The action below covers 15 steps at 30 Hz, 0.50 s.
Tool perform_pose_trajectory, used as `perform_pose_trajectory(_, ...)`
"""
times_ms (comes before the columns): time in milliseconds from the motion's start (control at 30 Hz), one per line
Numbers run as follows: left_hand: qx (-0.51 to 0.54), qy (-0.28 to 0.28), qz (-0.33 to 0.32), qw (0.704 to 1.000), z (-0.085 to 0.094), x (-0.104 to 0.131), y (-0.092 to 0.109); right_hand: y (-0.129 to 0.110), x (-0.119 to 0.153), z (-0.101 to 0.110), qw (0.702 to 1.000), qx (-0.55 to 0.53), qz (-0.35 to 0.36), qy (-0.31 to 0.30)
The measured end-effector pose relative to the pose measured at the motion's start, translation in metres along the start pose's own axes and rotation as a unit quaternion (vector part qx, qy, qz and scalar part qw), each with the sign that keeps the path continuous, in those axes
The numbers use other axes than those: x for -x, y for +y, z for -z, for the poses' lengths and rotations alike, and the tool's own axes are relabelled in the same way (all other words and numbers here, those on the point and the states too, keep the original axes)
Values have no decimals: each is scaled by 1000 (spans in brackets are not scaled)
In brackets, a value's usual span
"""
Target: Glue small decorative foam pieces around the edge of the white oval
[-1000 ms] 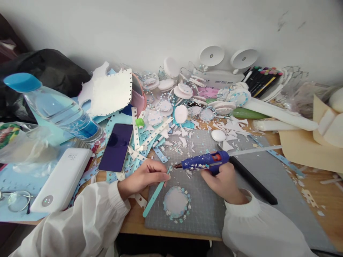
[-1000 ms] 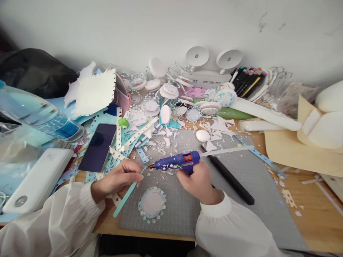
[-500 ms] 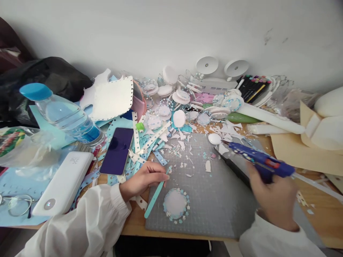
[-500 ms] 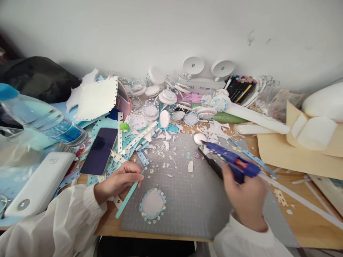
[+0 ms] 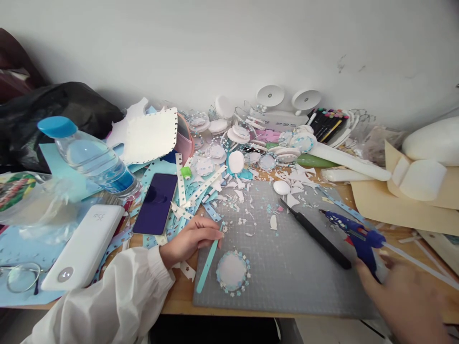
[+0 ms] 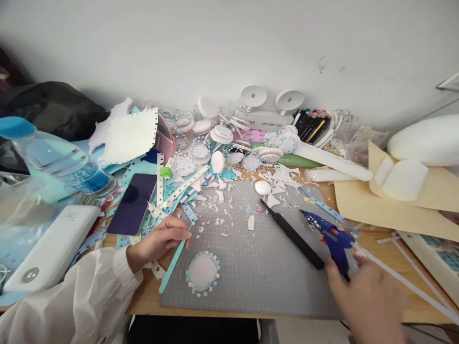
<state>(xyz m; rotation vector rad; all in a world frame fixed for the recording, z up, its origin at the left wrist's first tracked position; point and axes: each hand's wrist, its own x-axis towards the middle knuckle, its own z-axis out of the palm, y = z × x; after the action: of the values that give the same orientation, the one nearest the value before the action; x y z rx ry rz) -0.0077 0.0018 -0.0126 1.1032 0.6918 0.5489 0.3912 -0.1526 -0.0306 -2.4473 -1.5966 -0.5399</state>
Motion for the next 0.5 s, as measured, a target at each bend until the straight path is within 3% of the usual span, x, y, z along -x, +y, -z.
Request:
perform_pose_trajectory(67,8,-1,-1,1000,0,-1,-1,7,14,12,999,19,5,-33)
perform_pose_trajectory(133,14,0,-3,1000,0,-1,-3,-4,20,29,989,-89,70,-93)
perform_pose_trajectory(167,18,2,-5,1000,0,-1,-3,-18,19,38,979,-140,114,-93)
perform_pose_trajectory(300,27,15,-12,999,-2,-1,-2,-114,1,66,925,-238,295,31)
perform_pose_trajectory(367,27,26,-11,999,-3,-1,-1,-162,-9,71,883,-270,381,48)
perform_pose_trajectory(500,40,38,-15,998,-3,0,-1,-221,-24,65,789,-299,529,91)
